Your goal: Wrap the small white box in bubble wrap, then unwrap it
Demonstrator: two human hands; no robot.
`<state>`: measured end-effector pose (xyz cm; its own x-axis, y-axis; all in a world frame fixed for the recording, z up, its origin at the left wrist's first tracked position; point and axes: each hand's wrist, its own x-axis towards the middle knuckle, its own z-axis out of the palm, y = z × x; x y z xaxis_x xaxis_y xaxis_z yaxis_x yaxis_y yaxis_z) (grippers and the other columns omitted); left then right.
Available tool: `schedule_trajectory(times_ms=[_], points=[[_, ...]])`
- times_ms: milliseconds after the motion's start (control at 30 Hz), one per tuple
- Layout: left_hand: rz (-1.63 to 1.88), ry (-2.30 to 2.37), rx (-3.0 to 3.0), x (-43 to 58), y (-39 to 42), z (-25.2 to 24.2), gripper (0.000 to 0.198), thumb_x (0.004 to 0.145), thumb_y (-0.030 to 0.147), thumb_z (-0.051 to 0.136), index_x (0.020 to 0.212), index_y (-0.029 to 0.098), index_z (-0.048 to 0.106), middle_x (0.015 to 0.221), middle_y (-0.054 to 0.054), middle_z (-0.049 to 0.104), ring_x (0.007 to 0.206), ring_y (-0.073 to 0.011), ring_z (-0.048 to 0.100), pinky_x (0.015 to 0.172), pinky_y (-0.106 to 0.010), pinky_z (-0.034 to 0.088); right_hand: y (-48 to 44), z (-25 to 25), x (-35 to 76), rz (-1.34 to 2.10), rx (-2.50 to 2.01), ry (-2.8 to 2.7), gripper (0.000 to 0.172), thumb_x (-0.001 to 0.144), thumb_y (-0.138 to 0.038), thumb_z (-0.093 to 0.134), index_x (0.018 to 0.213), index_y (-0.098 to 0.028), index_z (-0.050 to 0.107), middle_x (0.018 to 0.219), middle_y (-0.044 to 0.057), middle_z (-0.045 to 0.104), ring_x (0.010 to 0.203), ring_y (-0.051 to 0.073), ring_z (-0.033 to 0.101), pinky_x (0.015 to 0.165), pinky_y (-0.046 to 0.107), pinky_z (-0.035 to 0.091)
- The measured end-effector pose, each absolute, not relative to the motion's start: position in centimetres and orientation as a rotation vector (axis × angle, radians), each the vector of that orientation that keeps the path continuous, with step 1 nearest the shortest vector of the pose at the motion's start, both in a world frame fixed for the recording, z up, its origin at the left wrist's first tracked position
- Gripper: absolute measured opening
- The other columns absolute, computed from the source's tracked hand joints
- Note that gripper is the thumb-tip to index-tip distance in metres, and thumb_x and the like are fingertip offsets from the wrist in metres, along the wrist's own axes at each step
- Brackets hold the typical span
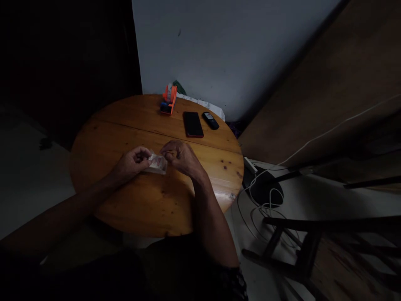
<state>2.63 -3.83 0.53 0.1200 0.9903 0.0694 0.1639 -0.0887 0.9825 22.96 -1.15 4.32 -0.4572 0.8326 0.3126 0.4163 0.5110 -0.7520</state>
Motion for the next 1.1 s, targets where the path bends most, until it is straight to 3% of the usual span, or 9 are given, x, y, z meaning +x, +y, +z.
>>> schedule_trajectory(times_ms=[133, 233, 333, 600, 767, 1100], points=[[1.101, 1.187, 1.456, 2.7, -3.9, 0.6, 0.024, 0.064, 0.032, 0.068, 0.083, 0.020, 0.062, 0.069, 0.003, 0.053, 0.061, -0.0114, 0.046, 0.057, -0.023, 0.038, -0.3, 2.6, 22.5, 0.794, -1.120, -1.939, 0.018, 0.082, -0.033, 0.067, 0.090, -0.019, 0.074, 0.099, 0.008, 0.074, 0.095, 0.023, 0.067, 0.087, 0.038, 0.053], [1.090, 1.173, 1.447, 2.7, -3.9, 0.7, 0.024, 0.064, 0.033, 0.068, 0.083, 0.020, 0.061, 0.068, 0.003, 0.052, 0.061, -0.0113, 0.046, 0.057, -0.023, 0.039, -0.2, 1.4, 22.0, 0.949, -1.157, -1.856, 0.037, 0.074, -0.035, 0.076, 0.107, -0.020, 0.071, 0.116, 0.009, 0.071, 0.110, 0.025, 0.064, 0.087, 0.038, 0.054], [1.073, 1.168, 1.449, 2.7, -3.9, 0.8, 0.024, 0.064, 0.032, 0.068, 0.084, 0.020, 0.061, 0.068, 0.003, 0.052, 0.061, -0.0112, 0.047, 0.057, -0.023, 0.040, -0.2, 0.8, 21.7, 1.201, -1.121, -1.787, 0.047, 0.071, -0.033, 0.079, 0.114, -0.021, 0.067, 0.118, 0.009, 0.070, 0.110, 0.023, 0.064, 0.086, 0.036, 0.056], [1.089, 1.154, 1.469, 2.6, -3.7, 0.4, 0.023, 0.067, 0.032, 0.068, 0.084, 0.020, 0.062, 0.066, 0.004, 0.051, 0.059, -0.0107, 0.046, 0.055, -0.023, 0.038, -0.4, 1.1, 21.5, 1.479, -1.081, -1.628, 0.047, 0.067, -0.028, 0.079, 0.111, -0.020, 0.065, 0.115, 0.007, 0.070, 0.104, 0.021, 0.066, 0.090, 0.036, 0.056], [1.085, 1.139, 1.494, 2.5, -3.6, 0.1, 0.024, 0.066, 0.030, 0.069, 0.086, 0.019, 0.062, 0.068, 0.004, 0.052, 0.060, -0.0105, 0.046, 0.056, -0.023, 0.038, -0.3, 1.0, 21.6, 1.489, -1.100, -1.625, 0.055, 0.061, -0.025, 0.082, 0.113, -0.021, 0.064, 0.123, 0.007, 0.067, 0.113, 0.023, 0.063, 0.094, 0.038, 0.054], [1.082, 1.121, 1.507, 2.5, -3.4, 0.0, 0.025, 0.067, 0.033, 0.070, 0.086, 0.019, 0.061, 0.067, 0.004, 0.051, 0.060, -0.0105, 0.045, 0.057, -0.023, 0.037, -0.3, 1.2, 21.8, 1.589, -1.048, -1.595, 0.050, 0.061, -0.023, 0.077, 0.110, -0.021, 0.065, 0.111, 0.004, 0.071, 0.104, 0.023, 0.065, 0.091, 0.039, 0.053]])
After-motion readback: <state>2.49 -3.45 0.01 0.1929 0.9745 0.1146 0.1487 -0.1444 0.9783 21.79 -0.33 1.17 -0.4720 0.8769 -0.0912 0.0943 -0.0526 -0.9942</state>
